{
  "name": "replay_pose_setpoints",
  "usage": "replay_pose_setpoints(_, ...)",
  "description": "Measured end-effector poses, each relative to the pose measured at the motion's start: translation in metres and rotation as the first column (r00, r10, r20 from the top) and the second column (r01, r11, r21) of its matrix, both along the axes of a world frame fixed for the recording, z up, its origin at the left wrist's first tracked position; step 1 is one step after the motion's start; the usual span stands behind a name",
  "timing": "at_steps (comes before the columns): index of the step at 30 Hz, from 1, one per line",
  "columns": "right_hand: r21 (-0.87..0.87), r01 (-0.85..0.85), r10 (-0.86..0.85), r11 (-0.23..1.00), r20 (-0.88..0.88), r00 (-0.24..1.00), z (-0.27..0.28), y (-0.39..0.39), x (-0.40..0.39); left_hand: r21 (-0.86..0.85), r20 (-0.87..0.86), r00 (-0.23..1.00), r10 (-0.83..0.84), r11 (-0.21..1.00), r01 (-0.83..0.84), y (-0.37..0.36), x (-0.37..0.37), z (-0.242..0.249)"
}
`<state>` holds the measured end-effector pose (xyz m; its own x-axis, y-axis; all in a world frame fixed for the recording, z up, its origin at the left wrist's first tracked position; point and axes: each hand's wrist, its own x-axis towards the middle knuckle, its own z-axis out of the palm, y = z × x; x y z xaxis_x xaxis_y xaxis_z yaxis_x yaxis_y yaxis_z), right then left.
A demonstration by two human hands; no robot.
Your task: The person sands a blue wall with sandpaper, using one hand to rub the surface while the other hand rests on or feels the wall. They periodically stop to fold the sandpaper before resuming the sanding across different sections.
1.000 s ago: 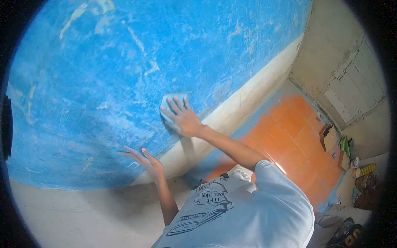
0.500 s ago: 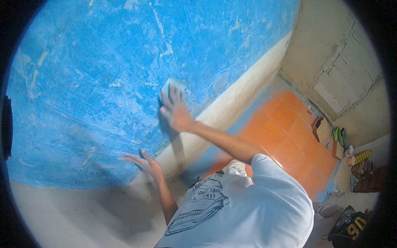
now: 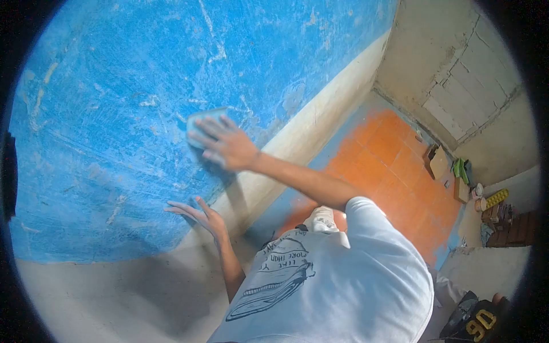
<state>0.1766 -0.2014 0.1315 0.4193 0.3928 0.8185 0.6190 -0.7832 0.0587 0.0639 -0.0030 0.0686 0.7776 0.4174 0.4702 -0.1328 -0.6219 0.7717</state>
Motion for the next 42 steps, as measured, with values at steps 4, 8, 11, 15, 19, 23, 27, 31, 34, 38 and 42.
replay_pose_setpoints(4, 0.782, -0.003, -0.035, 0.623, 0.032, 0.999, 0.037, -0.068, 0.07, -0.058, 0.016, 0.997, 0.076, 0.995, -0.075, 0.025, -0.011, -0.005)
replay_pose_setpoints(8, 0.944, 0.173, -0.061, 0.282, -0.162, 0.985, 0.037, -0.091, 0.112, -0.093, -0.063, 0.992, 0.108, 0.989, -0.114, 0.028, -0.022, -0.013)
replay_pose_setpoints(11, 0.901, 0.152, -0.059, 0.407, -0.14, 0.988, 0.008, -0.002, 0.053, -0.069, -0.073, 0.995, 0.067, 0.995, -0.072, 0.011, -0.021, -0.01)
replay_pose_setpoints(15, 0.389, 0.181, -0.023, 0.903, -0.377, 0.926, -0.082, 0.041, -0.01, -0.121, -0.089, 0.996, 0.016, 0.992, -0.027, -0.004, -0.015, -0.005)
replay_pose_setpoints(19, 0.829, 0.208, -0.029, 0.52, -0.226, 0.974, -0.041, -0.057, 0.057, -0.172, -0.098, 0.994, 0.046, 0.983, -0.062, 0.004, -0.018, -0.009)
replay_pose_setpoints(23, 0.887, 0.409, -0.1, 0.216, -0.397, 0.912, -0.043, -0.177, 0.144, -0.243, 0.013, 0.998, 0.056, 0.969, -0.052, -0.004, -0.011, -0.022)
replay_pose_setpoints(27, 0.916, 0.189, 0.086, 0.355, -0.233, 0.969, -0.046, -0.06, 0.061, -0.21, -0.045, 0.999, 0.018, 0.977, -0.027, -0.057, 0.008, -0.02)
replay_pose_setpoints(31, 0.555, 0.079, 0.149, 0.828, -0.354, 0.923, -0.092, -0.052, 0.021, -0.255, -0.121, 0.992, 0.038, 0.965, -0.068, -0.088, 0.037, -0.033)
replay_pose_setpoints(34, 0.847, 0.078, 0.165, 0.527, -0.191, 0.968, -0.072, -0.142, 0.08, -0.219, -0.142, 0.986, 0.09, 0.968, -0.12, -0.095, 0.04, -0.036)
replay_pose_setpoints(38, 0.931, 0.274, -0.062, 0.241, -0.267, 0.962, -0.061, -0.221, 0.145, -0.282, -0.16, 0.985, 0.068, 0.953, -0.111, -0.108, 0.036, -0.048)
replay_pose_setpoints(42, 0.899, 0.34, -0.069, 0.274, -0.334, 0.94, -0.07, -0.172, 0.119, -0.409, -0.15, 0.989, 0.011, 0.91, -0.072, -0.134, 0.041, -0.061)
